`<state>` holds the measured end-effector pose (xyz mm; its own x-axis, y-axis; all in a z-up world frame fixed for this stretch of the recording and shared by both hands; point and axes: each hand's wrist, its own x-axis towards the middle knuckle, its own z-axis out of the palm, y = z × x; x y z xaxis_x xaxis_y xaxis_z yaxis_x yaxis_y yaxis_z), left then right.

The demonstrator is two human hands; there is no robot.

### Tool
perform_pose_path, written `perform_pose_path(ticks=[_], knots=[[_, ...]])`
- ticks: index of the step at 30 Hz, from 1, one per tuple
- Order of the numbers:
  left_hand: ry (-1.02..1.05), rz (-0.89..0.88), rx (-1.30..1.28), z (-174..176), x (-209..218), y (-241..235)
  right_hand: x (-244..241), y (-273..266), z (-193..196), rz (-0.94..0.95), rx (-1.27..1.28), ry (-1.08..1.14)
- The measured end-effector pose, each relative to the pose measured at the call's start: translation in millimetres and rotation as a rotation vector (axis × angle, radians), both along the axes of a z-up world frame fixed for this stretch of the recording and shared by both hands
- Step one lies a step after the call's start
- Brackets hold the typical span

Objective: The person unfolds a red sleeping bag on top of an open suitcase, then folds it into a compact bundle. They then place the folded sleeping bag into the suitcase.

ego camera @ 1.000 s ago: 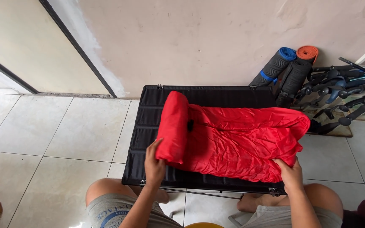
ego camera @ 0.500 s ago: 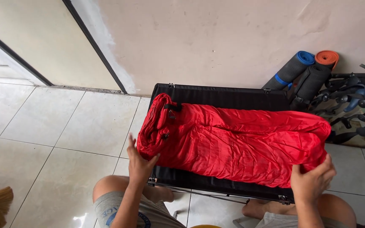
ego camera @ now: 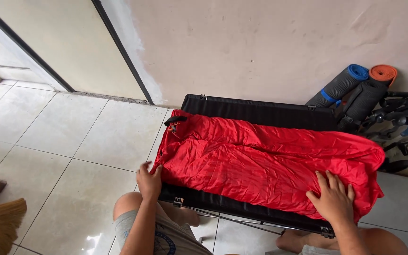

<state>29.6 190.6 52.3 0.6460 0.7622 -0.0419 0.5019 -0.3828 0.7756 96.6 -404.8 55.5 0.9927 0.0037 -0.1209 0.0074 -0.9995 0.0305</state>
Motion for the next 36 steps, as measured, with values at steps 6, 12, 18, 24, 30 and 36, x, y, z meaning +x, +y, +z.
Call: perform_pose_path(ticks=[6, 12, 18, 24, 30, 36], knots=[[-0.193, -0.234, 0.233, 42.7, 2.0, -15.4, -6.2, -0.3, 6.8, -0.001, -0.025, -0.104], [-0.085, -0.193, 0.68, 51.1, 31.6, -24.8, -8.2, 30.7, 43.4, 0.221, 0.104, -0.6], [0.346, -0.944, 0.691, 84.0, 79.1, -85.0, 40.1, 34.2, 34.8, 0.112, 0.03, 0.201], [0.617, -0.996, 0.599, 64.2, 106.5, -59.9, 55.7, 20.2, 47.4, 0.072, -0.02, 0.407], [0.57, -0.986, 0.642, 70.5, 91.2, -60.3, 42.3, -1.9, 76.0, 0.081, -0.105, 0.462], [0.57, -1.057, 0.616, 84.2, 38.0, -43.5, -12.3, -25.5, 87.9, 0.248, -0.158, 0.364]])
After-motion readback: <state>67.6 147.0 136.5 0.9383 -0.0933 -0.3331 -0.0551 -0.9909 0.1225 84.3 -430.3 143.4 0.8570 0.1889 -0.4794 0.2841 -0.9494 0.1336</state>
